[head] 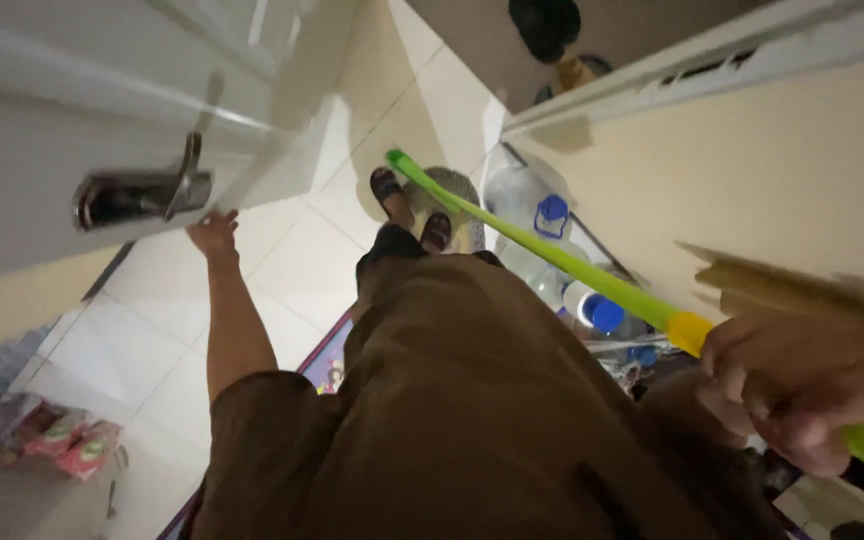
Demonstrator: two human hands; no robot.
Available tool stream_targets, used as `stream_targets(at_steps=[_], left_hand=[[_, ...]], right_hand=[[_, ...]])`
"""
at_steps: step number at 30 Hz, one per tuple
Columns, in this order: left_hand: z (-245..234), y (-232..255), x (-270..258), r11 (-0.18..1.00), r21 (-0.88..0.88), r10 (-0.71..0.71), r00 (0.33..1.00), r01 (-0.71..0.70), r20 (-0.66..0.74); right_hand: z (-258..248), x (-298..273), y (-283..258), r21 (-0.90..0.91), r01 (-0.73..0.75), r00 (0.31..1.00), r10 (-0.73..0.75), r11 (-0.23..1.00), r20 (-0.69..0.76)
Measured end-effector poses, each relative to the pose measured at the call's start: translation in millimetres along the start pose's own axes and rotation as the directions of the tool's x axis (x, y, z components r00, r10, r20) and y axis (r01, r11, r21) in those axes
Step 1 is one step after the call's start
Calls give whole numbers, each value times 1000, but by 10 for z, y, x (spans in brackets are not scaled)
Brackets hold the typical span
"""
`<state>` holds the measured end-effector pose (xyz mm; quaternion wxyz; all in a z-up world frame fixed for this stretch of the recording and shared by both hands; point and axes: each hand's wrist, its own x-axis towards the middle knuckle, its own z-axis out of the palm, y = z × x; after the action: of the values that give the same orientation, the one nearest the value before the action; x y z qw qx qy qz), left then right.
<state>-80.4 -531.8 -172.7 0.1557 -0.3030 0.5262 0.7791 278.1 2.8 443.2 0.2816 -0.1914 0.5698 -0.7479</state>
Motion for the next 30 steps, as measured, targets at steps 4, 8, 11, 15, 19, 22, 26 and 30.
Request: stream_targets(at_steps=[4, 8, 11, 15, 19, 22, 26, 30], left_hand=[[229, -4, -460, 776, 605, 158, 984, -176, 83], [324, -381, -775, 602, 769, 81, 974, -216, 210], [171, -962, -727, -109, 713, 247, 676, -693, 694], [594, -1158, -1079, -563, 448, 130, 460, -695, 878], [1266, -748, -1908, 311, 726, 18, 768, -613, 640], [1957, -28, -2819, 183, 884, -342, 815, -431, 468], [1263, -1782, -1919, 82, -19, -70, -25, -996, 997], [1726, 97, -4038, 293, 596, -708, 248, -748, 661]], right_hand=[[548, 119, 213, -328, 382, 802, -486, 864, -347], [798, 212, 465, -403, 468, 748, -596, 787, -294], [893, 261, 556, -354, 531, 777, -609, 770, -160], [1160, 413, 401, -534, 415, 786, -586, 737, -198], [1514, 475, 577, -645, 296, 756, -585, 705, -293], [1764, 644, 804, -747, 187, 703, -618, 638, -351], [1843, 831, 891, -729, 237, 845, -506, 642, -171], [2220, 1377, 619, -770, -20, 656, -573, 637, -491]])
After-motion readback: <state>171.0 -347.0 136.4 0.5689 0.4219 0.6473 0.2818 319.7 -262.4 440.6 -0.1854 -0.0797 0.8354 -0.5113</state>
